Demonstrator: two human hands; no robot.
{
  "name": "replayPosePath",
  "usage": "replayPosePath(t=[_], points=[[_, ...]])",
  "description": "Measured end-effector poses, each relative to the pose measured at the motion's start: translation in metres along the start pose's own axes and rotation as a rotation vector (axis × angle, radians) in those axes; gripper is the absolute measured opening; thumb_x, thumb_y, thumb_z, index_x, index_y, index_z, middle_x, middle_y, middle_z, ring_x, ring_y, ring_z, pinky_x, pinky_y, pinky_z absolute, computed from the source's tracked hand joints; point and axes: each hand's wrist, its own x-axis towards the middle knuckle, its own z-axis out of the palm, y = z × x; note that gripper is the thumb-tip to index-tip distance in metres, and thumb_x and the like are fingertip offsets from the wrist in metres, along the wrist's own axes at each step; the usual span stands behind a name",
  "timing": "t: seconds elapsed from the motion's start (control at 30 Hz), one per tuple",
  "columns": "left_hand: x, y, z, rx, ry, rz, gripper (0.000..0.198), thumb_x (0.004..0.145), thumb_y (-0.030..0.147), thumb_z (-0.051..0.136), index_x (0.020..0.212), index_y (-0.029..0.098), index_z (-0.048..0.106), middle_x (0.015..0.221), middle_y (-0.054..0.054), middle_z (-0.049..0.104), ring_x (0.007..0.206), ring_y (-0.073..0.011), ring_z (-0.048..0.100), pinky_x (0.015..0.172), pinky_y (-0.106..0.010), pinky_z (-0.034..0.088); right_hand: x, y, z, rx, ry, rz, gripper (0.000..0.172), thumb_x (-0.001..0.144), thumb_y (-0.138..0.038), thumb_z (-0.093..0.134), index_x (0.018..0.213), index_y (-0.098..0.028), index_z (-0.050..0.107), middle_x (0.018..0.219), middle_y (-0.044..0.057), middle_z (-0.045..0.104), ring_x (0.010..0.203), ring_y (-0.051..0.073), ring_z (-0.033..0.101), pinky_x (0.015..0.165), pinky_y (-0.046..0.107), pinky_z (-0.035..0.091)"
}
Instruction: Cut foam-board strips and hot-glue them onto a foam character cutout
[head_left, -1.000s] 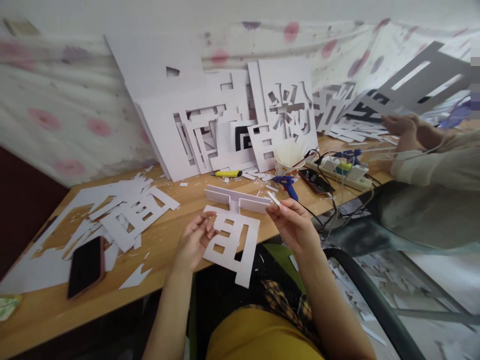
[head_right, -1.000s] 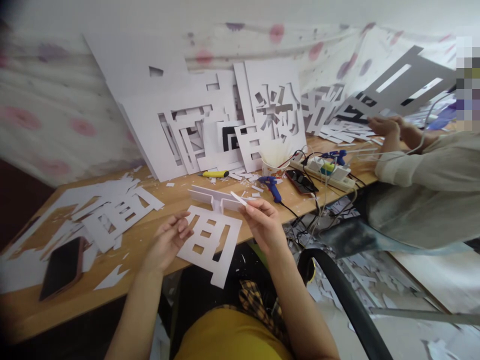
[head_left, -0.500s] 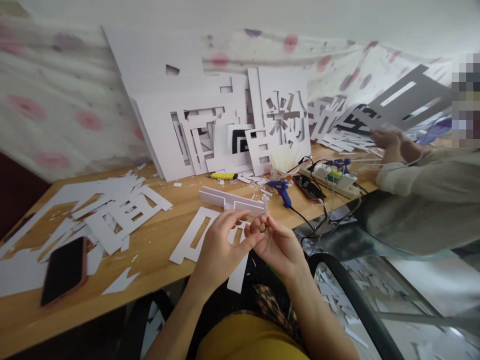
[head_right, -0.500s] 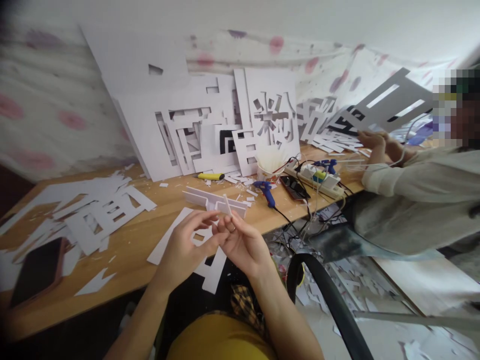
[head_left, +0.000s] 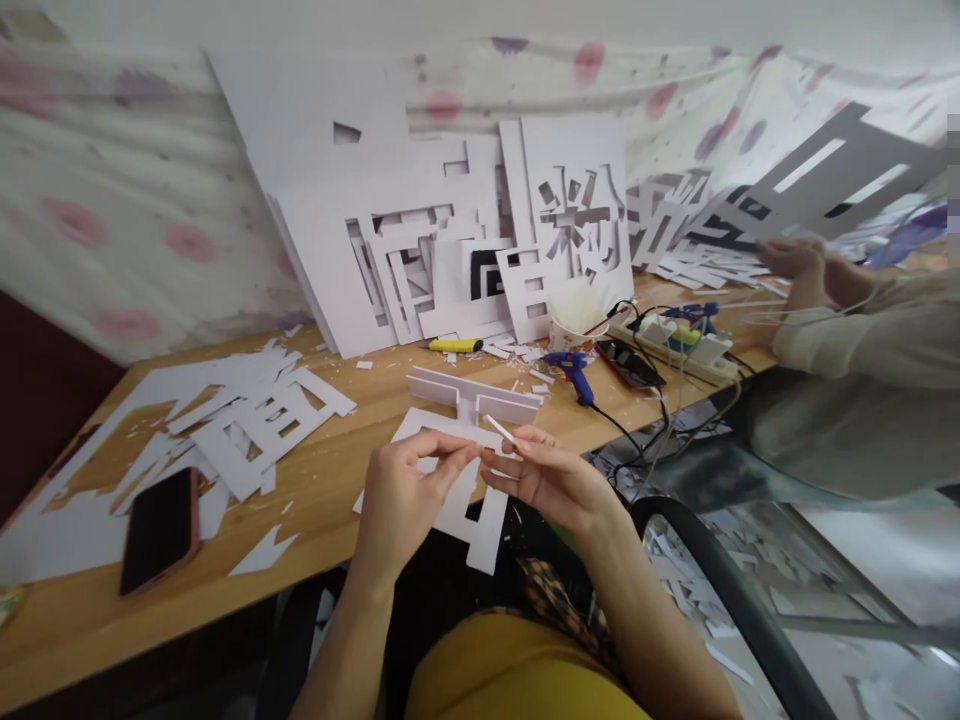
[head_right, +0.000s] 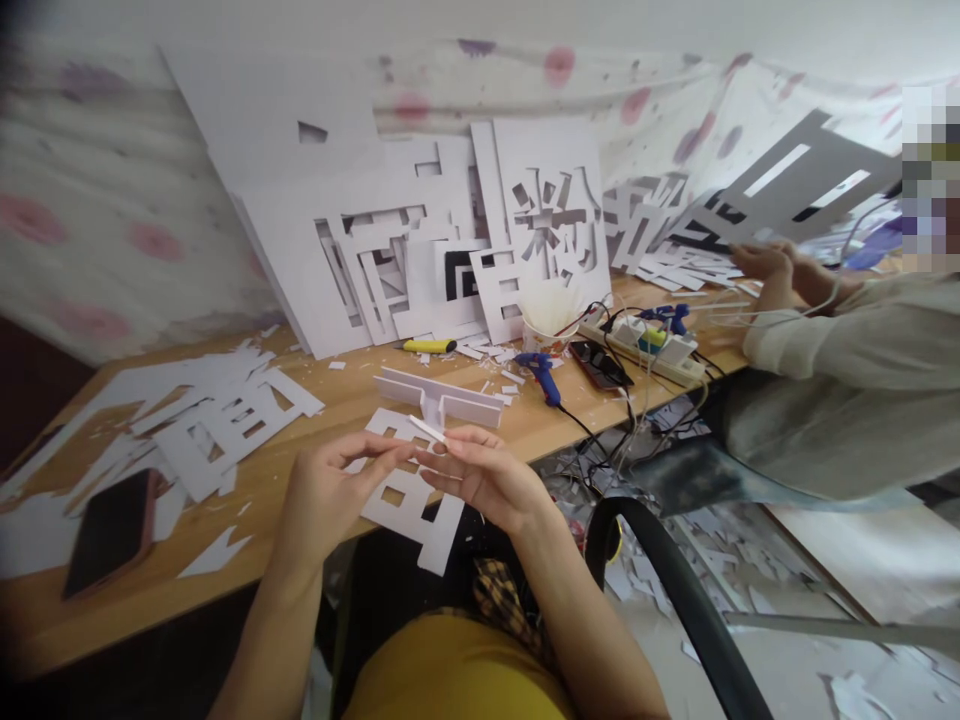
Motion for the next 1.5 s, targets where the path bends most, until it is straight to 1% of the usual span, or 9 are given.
replayPosePath(t=[0.27,0.43,0.53,0.67,0.8,0.93,1.1,1.23,1.5], points=[[0.003,-0.008,-0.003,-0.298,0.124,-0.149,0.012,0.067,0.030,0.084,0.066,0.023,0.075,0.066,0.001,0.073,0.061,-0.0129,0.067,0.061,-0.022,0.052,0.004,0.001,-0.003,0.013,0.069,-0.014,0.027,0.060,-0.025,0.093,0.076,-0.022,0.071,0.077,-0.005,0.073,0.079,0.010,0.068,0.088,0.030,0.050],[0.008,-0.014,-0.002,-0.596,0.166,-0.008,0.022,0.067,0.025,0.085,0.062,0.020,0.065,0.086,0.001,0.072,0.088,-0.0129,0.067,0.083,-0.023,0.052,0.004,0.002,-0.005,0.012,0.109,-0.018,0.028,0.059,-0.026,0.093,0.076,-0.022,0.071,0.076,-0.005,0.072,0.077,0.009,0.066,0.083,0.027,0.050],[0.008,-0.013,-0.001,-0.691,0.138,0.010,0.024,0.068,0.025,0.085,0.060,0.020,0.063,0.089,0.001,0.069,0.089,-0.0123,0.064,0.085,-0.025,0.051,0.004,0.005,-0.004,-0.013,0.144,-0.019,0.027,0.057,-0.027,0.093,0.074,-0.022,0.072,0.075,-0.005,0.072,0.075,0.009,0.065,0.080,0.026,0.050],[0.006,-0.004,-0.007,-0.550,0.121,0.102,0.016,0.072,0.024,0.082,0.065,0.022,0.069,0.091,-0.001,0.068,0.092,-0.0142,0.063,0.088,-0.028,0.051,0.004,0.009,-0.001,-0.204,0.204,-0.172,0.027,0.056,-0.033,0.093,0.071,-0.022,0.073,0.076,-0.003,0.073,0.074,0.010,0.065,0.078,0.026,0.048],[0.009,0.012,-0.019,-0.263,-0.067,0.186,0.004,0.081,0.028,0.075,0.079,0.025,0.077,0.100,-0.004,0.068,0.100,-0.0187,0.063,0.094,-0.032,0.049,0.000,0.012,0.000,-0.514,0.245,-0.377,0.020,0.064,-0.035,0.089,0.073,-0.025,0.075,0.078,-0.002,0.074,0.074,0.012,0.064,0.077,0.027,0.047],[0.012,0.020,-0.021,-0.103,-0.155,0.182,0.013,0.088,0.032,0.067,0.086,0.026,0.079,0.101,-0.005,0.069,0.098,-0.0197,0.065,0.092,-0.033,0.050,-0.003,0.012,0.001,-0.676,0.179,-0.416,0.017,0.069,-0.036,0.085,0.076,-0.025,0.075,0.082,-0.001,0.074,0.079,0.014,0.065,0.081,0.029,0.048],[0.006,0.010,-0.010,-0.218,0.073,0.158,0.007,0.081,0.028,0.076,0.076,0.024,0.074,0.094,-0.002,0.067,0.093,-0.0181,0.064,0.088,-0.032,0.051,-0.003,0.015,0.007,-0.519,0.205,-0.375,0.020,0.064,-0.036,0.088,0.072,-0.024,0.075,0.076,-0.001,0.074,0.072,0.013,0.065,0.075,0.028,0.050],[0.000,0.001,-0.001,-0.276,0.250,0.222,0.014,0.073,0.022,0.082,0.068,0.023,0.070,0.084,0.001,0.061,0.086,-0.0135,0.060,0.083,-0.027,0.048,-0.002,0.021,0.011,-0.343,0.280,-0.395,0.023,0.061,-0.035,0.090,0.071,-0.024,0.073,0.074,-0.002,0.074,0.067,0.011,0.065,0.069,0.025,0.050],[-0.011,-0.008,0.017,-0.376,0.293,0.078,0.024,0.070,0.025,0.085,0.064,0.019,0.062,0.079,0.002,0.059,0.078,-0.0119,0.060,0.076,-0.025,0.049,-0.004,0.030,0.019,-0.182,0.258,-0.361,0.025,0.062,-0.034,0.090,0.071,-0.022,0.070,0.075,-0.001,0.074,0.070,0.011,0.064,0.071,0.024,0.049]])
